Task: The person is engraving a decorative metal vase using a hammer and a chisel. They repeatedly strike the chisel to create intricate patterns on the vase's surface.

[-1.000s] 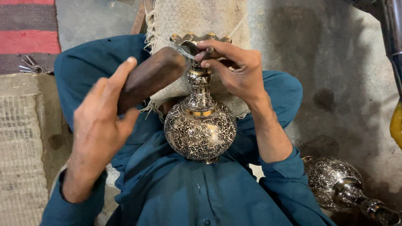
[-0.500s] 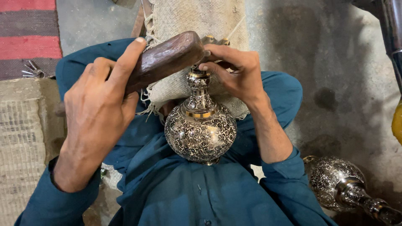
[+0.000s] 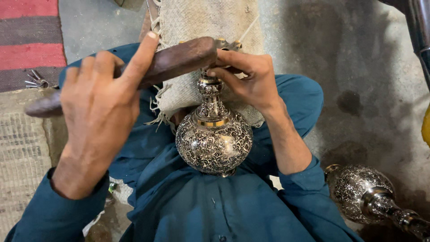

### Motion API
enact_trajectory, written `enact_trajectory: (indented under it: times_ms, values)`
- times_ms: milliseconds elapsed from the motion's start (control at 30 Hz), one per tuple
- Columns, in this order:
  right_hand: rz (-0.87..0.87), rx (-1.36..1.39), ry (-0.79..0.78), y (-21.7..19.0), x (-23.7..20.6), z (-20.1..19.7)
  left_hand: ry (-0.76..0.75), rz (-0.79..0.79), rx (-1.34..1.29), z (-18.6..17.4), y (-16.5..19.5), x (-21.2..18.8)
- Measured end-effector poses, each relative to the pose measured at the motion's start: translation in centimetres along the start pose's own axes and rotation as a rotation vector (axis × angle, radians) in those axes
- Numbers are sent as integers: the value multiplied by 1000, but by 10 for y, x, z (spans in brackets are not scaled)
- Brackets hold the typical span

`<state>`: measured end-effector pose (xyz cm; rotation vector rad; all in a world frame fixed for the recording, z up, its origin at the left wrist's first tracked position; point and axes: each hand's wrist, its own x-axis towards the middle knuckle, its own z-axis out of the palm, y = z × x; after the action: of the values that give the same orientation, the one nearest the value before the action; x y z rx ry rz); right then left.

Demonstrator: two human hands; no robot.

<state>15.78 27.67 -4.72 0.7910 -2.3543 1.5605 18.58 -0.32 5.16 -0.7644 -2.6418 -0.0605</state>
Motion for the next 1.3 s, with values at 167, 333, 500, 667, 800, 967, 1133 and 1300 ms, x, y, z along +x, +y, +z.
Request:
enact_trajectory:
  times_ms: [167, 333, 500, 667, 800, 967, 1133, 1300]
  values:
    - [-6, 36, 25, -2, -1, 3, 8, -48, -164, 4, -1, 2]
    - [-17, 11, 18, 0, -2, 3, 33, -50, -194, 3, 0, 6]
    - [-22, 23, 10, 1, -1, 3, 41, -28, -31, 4, -3, 6]
    - [-45, 87, -1, 2, 2, -1, -45, -49, -163, 10, -4, 3]
    - [-19, 168, -23, 5, 1, -4, -42, -131, -418, 11, -3, -2]
    - [-51, 161, -26, 9, 1, -6, -74, -138, -504, 12, 1, -2]
    - [-34, 171, -8, 12, -1, -5, 8, -110, -563, 8, 6, 2]
    - [-94, 157, -4, 22, -2, -5, -18, -87, -452, 7, 9, 7]
